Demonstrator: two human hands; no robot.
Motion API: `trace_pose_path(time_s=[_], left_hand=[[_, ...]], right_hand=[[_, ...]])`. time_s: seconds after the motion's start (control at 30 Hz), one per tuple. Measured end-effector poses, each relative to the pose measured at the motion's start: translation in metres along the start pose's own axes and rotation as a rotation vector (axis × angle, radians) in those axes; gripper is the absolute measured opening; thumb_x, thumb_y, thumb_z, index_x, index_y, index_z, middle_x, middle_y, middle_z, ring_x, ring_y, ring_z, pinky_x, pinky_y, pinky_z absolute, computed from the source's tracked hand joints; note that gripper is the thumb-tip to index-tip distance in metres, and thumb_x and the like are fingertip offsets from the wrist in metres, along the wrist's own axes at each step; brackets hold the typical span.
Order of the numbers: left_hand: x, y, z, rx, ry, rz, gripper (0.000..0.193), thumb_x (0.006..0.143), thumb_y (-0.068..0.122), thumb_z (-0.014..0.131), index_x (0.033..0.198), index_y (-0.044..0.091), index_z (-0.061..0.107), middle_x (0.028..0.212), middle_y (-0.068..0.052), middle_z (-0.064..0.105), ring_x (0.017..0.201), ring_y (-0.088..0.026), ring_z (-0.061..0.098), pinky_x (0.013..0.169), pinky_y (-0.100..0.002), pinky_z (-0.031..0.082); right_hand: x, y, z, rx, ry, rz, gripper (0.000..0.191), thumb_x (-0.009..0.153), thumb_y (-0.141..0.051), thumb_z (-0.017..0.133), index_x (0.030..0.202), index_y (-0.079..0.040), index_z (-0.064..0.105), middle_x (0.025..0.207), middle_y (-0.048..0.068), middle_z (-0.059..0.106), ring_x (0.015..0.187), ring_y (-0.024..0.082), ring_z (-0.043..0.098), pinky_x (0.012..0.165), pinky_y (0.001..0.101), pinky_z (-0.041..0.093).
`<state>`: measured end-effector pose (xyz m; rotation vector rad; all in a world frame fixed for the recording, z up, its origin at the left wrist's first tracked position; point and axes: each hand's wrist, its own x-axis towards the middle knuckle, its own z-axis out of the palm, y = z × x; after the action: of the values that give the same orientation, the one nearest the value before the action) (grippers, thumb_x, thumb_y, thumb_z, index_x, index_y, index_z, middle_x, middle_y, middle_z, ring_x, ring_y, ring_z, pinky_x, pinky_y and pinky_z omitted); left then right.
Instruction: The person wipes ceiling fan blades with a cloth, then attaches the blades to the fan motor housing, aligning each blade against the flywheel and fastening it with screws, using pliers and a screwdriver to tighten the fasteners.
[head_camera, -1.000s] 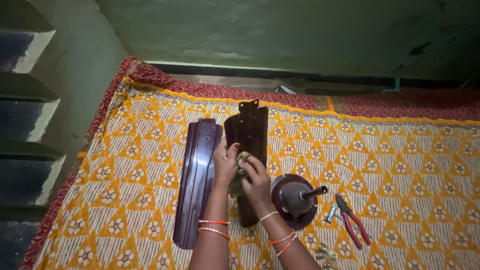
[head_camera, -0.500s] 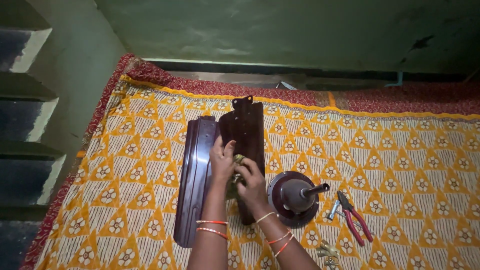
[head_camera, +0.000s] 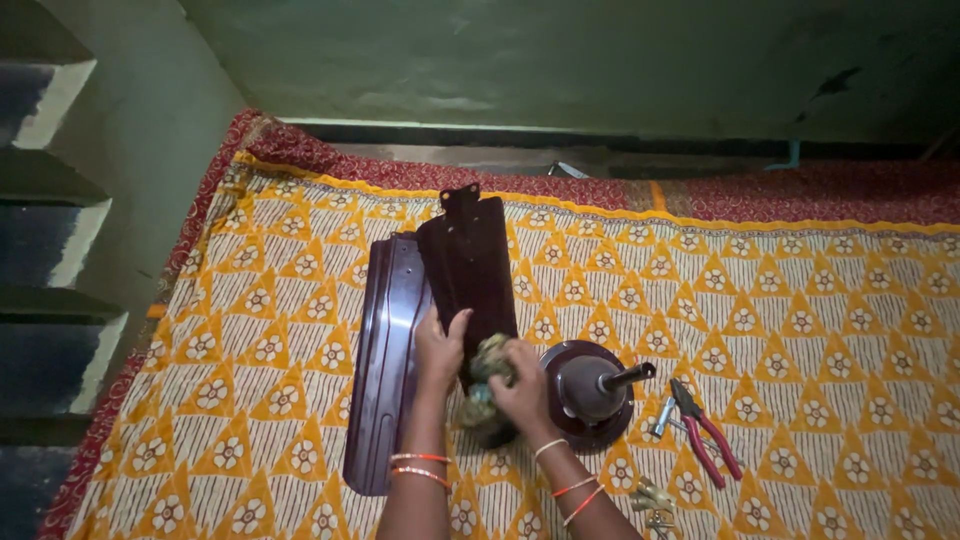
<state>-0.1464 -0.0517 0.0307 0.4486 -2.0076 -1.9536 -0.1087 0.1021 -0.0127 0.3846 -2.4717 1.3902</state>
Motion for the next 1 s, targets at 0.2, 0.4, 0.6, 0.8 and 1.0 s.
trace_pose_path(time_s=[0.2, 0.4, 0.6, 0.8, 1.0], left_hand=[[-0.002, -0.009, -0.001, 0.015, 0.001, 0.080, 0.031, 0.092, 0.011, 0.072, 0.121, 0.000, 0.065, 0.106, -0.010, 0.076, 0.094, -0.017, 0.069, 0.085, -0.031, 0.053], [0.001, -0.010, 0.012, -0.056, 0.004, 0.117, 0.034, 0.092, 0.002, 0.068, 0.126, -0.001, 0.063, 0.109, -0.012, 0.075, 0.096, -0.018, 0.068, 0.086, -0.030, 0.053], [-0.003, -0.013, 0.013, -0.095, 0.022, 0.128, 0.035, 0.093, 0.002, 0.068, 0.127, -0.001, 0.061, 0.111, -0.012, 0.074, 0.100, -0.017, 0.067, 0.089, -0.029, 0.052], [-0.005, -0.016, 0.000, 0.112, 0.070, 0.053, 0.031, 0.093, 0.010, 0.071, 0.122, 0.001, 0.064, 0.105, -0.013, 0.076, 0.094, -0.020, 0.069, 0.084, -0.032, 0.053], [-0.004, -0.023, -0.002, 0.075, 0.061, 0.112, 0.031, 0.093, 0.012, 0.070, 0.121, 0.000, 0.064, 0.103, -0.013, 0.076, 0.093, -0.021, 0.070, 0.084, -0.033, 0.054]], right_hand=[[0.054, -0.018, -0.007, 0.058, 0.192, 0.167, 0.054, 0.082, -0.002, 0.062, 0.136, -0.009, 0.067, 0.128, 0.015, 0.063, 0.113, 0.032, 0.067, 0.092, 0.0377, 0.057], [0.048, -0.032, 0.002, -0.012, 0.268, -0.059, 0.035, 0.085, -0.001, 0.072, 0.119, -0.005, 0.072, 0.130, 0.018, 0.063, 0.120, 0.036, 0.065, 0.101, 0.0392, 0.053], [0.006, 0.003, 0.007, -0.059, 0.289, 0.102, 0.038, 0.079, 0.003, 0.071, 0.117, -0.004, 0.075, 0.127, 0.020, 0.070, 0.118, 0.034, 0.068, 0.101, 0.0411, 0.052], [-0.024, 0.028, 0.009, -0.051, 0.186, 0.507, 0.031, 0.090, -0.010, 0.066, 0.118, 0.000, 0.072, 0.114, 0.020, 0.075, 0.105, 0.034, 0.074, 0.092, 0.0392, 0.056], [-0.011, 0.018, 0.011, -0.031, 0.230, 0.396, 0.038, 0.094, -0.020, 0.070, 0.122, 0.006, 0.067, 0.120, 0.026, 0.070, 0.112, 0.036, 0.069, 0.095, 0.0416, 0.053]])
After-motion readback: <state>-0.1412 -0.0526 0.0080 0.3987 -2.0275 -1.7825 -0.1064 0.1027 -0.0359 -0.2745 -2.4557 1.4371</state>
